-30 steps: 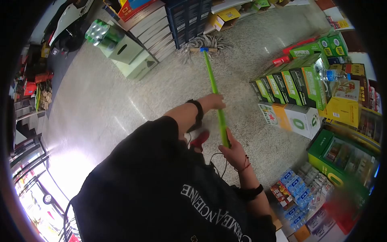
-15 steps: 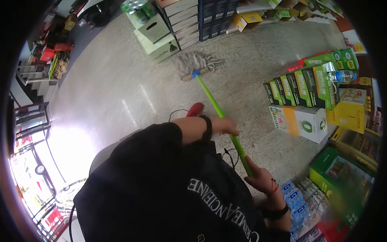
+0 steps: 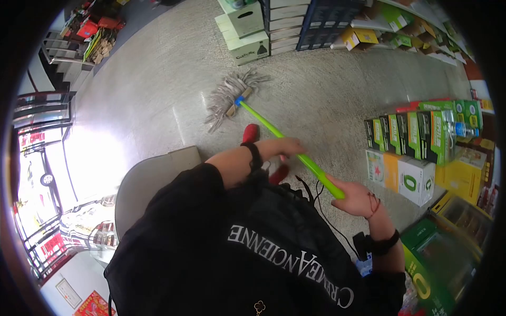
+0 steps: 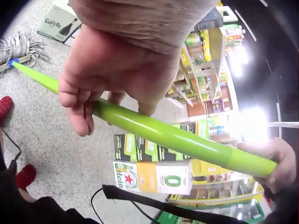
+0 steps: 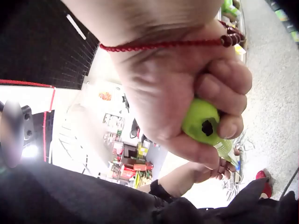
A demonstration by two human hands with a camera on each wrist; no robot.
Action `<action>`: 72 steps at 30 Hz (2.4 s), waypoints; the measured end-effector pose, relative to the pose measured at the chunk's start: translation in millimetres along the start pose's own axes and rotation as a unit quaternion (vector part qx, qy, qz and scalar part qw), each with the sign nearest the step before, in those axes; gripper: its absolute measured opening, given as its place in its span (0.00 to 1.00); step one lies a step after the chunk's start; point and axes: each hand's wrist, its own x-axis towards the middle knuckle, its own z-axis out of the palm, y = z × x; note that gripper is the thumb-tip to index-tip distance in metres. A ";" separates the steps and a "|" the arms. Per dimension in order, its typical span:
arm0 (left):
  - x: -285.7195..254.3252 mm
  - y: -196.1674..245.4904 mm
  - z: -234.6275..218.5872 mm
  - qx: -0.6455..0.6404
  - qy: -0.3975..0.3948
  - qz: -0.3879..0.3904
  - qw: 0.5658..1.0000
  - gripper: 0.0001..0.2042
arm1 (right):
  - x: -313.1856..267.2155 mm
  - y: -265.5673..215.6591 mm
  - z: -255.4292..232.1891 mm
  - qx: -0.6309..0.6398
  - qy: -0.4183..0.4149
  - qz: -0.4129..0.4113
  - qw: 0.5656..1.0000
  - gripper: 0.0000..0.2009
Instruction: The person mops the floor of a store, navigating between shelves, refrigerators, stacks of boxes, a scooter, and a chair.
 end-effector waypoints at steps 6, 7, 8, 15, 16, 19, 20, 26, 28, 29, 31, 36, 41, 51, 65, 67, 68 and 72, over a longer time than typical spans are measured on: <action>-54.6 -94.4 -106.5 -0.089 0.225 -0.022 0.970 0.26 | 139.7 -69.8 -9.6 0.030 0.024 -0.070 0.997 0.33; -54.2 -121.0 -127.2 -0.124 0.274 0.004 0.954 0.26 | 168.9 -77.7 -8.1 0.068 0.054 -0.129 0.988 0.32; -35.9 -166.6 -147.1 -0.122 0.278 0.005 0.953 0.26 | 196.2 -90.2 -9.9 0.067 0.057 -0.132 0.987 0.32; -121.9 -195.4 -285.9 -0.159 0.397 -0.117 0.896 0.32 | 328.6 -214.4 -66.3 0.034 0.002 -0.138 0.990 0.32; -124.4 -198.3 -297.7 -0.163 0.416 -0.121 0.887 0.33 | 337.7 -223.0 -73.5 0.041 -0.020 -0.129 0.991 0.32; -130.4 -193.4 -321.9 -0.140 0.393 -0.165 0.894 0.33 | 352.7 -234.4 -89.6 0.000 -0.025 -0.095 0.995 0.31; -130.0 -191.9 -328.1 -0.141 0.395 -0.165 0.892 0.33 | 353.9 -232.9 -92.5 -0.002 -0.025 -0.097 0.995 0.31; -71.2 -177.7 -306.3 -0.147 0.264 -0.025 0.953 0.32 | 310.5 -166.5 -113.1 0.010 -0.009 -0.125 0.992 0.33; -88.8 -125.6 -298.5 -0.179 0.223 -0.002 0.958 0.30 | 280.9 -157.0 -135.5 0.013 -0.024 -0.085 0.996 0.33; -107.1 -92.6 -292.0 -0.167 0.189 0.005 0.968 0.29 | 260.0 -161.6 -151.9 0.008 -0.065 -0.020 0.998 0.33; -110.4 -63.4 -282.7 -0.224 0.114 0.001 0.968 0.28 | 243.5 -128.2 -152.3 0.018 -0.048 -0.047 0.998 0.33; -95.8 -50.4 -301.1 -0.195 0.032 -0.001 0.980 0.26 | 222.2 -143.5 -177.9 0.031 -0.007 -0.054 0.998 0.33; -123.6 -80.9 -353.3 -0.212 0.059 -0.006 0.975 0.25 | 271.4 -185.2 -194.4 -0.018 -0.022 -0.071 0.997 0.33; -183.1 -314.3 -521.3 -0.295 0.379 0.106 0.871 0.26 | 504.1 -399.4 -193.6 0.036 -0.045 -0.112 0.992 0.33; -299.9 -335.5 -660.3 -0.329 0.371 -0.036 0.867 0.32 | 618.7 -510.1 -225.4 0.019 -0.049 -0.115 0.992 0.33; -288.6 -314.6 -650.4 -0.316 0.327 -0.020 0.890 0.32 | 586.7 -499.7 -249.1 0.025 -0.050 -0.143 0.988 0.32; -287.9 -299.9 -649.8 -0.312 0.298 -0.006 0.902 0.32 | 574.0 -484.2 -255.1 0.034 -0.036 -0.155 0.987 0.33; -293.9 -243.8 -660.0 -0.287 0.131 0.077 0.946 0.25 | 532.3 -477.5 -306.8 -0.009 -0.113 -0.024 0.993 0.33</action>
